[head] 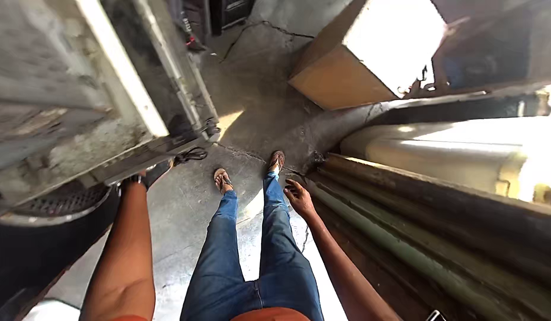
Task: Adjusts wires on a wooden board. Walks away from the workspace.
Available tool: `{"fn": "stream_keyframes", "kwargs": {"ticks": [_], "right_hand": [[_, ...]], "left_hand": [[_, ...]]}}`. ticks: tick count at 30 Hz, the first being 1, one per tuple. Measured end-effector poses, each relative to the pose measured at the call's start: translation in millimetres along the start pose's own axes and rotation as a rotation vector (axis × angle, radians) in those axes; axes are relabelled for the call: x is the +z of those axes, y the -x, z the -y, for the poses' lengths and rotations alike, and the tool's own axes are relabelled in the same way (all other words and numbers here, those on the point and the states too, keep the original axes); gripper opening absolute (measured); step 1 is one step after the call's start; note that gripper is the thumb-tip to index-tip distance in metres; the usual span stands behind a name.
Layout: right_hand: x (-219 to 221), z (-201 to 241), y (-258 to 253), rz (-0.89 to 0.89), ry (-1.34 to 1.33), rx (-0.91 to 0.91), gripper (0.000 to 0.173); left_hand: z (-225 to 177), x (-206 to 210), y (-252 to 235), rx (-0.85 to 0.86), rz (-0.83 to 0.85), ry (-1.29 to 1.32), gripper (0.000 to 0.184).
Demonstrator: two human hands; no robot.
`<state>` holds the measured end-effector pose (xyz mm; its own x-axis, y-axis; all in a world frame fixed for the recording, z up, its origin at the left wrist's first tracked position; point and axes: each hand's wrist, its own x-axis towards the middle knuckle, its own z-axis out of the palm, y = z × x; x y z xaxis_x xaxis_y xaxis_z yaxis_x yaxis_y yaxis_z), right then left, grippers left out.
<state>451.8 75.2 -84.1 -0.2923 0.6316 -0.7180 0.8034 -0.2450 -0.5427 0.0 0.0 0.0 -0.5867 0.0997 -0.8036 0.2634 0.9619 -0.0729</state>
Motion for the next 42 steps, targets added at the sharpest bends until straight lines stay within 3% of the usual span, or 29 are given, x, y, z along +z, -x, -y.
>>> {"fn": "stream_keyframes", "kwargs": {"ticks": [1,2,6,8,10,14,17,20,23,29,34,38,42], "right_hand": [[-8.6,-4.4,-0.5,-0.013,0.007,-0.005,0.043],[-19.2,-8.5,-1.6,-0.033,0.013,-0.011,0.042],[-75.3,-31.3,-18.5,-0.149,0.002,0.057,0.038],[-105.5,-49.2,-31.8,-0.233,-0.027,0.158,0.031],[-134.6,-71.3,-45.8,-0.299,-0.024,0.255,0.031],[-184.5,-96.3,-59.7,-0.440,-0.069,0.309,0.053],[-217.2,-108.0,-77.0,-0.493,-0.162,0.390,0.053],[-248.9,-117.2,-98.5,-0.509,-0.247,0.415,0.036],[-281.0,-123.5,-121.6,-0.512,-0.342,0.340,0.030],[-370.9,-123.8,-175.0,-0.538,-0.307,0.247,0.047],[-446.0,-107.2,-217.1,-0.582,-0.224,0.306,0.059],[-470.1,-103.9,-271.1,-0.560,-0.167,0.330,0.075],[-492.2,-113.2,-346.6,-0.561,-0.120,0.310,0.097]], "left_hand": [[33.2,32.0,-34.8,0.099,-0.249,0.038,0.044],[54.8,49.7,-61.3,0.169,-0.376,0.099,0.045],[63.8,89.8,-64.6,0.187,-0.442,0.385,0.064],[67.9,121.0,-49.3,0.249,-0.339,0.344,0.066],[58.8,145.9,-24.0,0.277,-0.122,0.233,0.063],[12.7,190.1,13.3,0.221,0.277,-0.005,0.046],[-52.0,204.7,37.3,0.285,0.337,-0.108,0.040],[-141.8,195.2,59.5,0.493,0.211,-0.185,0.040],[-243.1,174.8,73.4,0.604,0.183,-0.034,0.039],[-448.9,157.9,82.2,0.467,0.338,0.378,0.042],[-599.7,185.8,37.5,0.326,0.520,0.650,0.070],[-678.2,217.1,-1.7,0.228,0.537,0.670,0.084],[-720.2,233.3,-18.0,0.215,0.477,0.646,0.085]]}}
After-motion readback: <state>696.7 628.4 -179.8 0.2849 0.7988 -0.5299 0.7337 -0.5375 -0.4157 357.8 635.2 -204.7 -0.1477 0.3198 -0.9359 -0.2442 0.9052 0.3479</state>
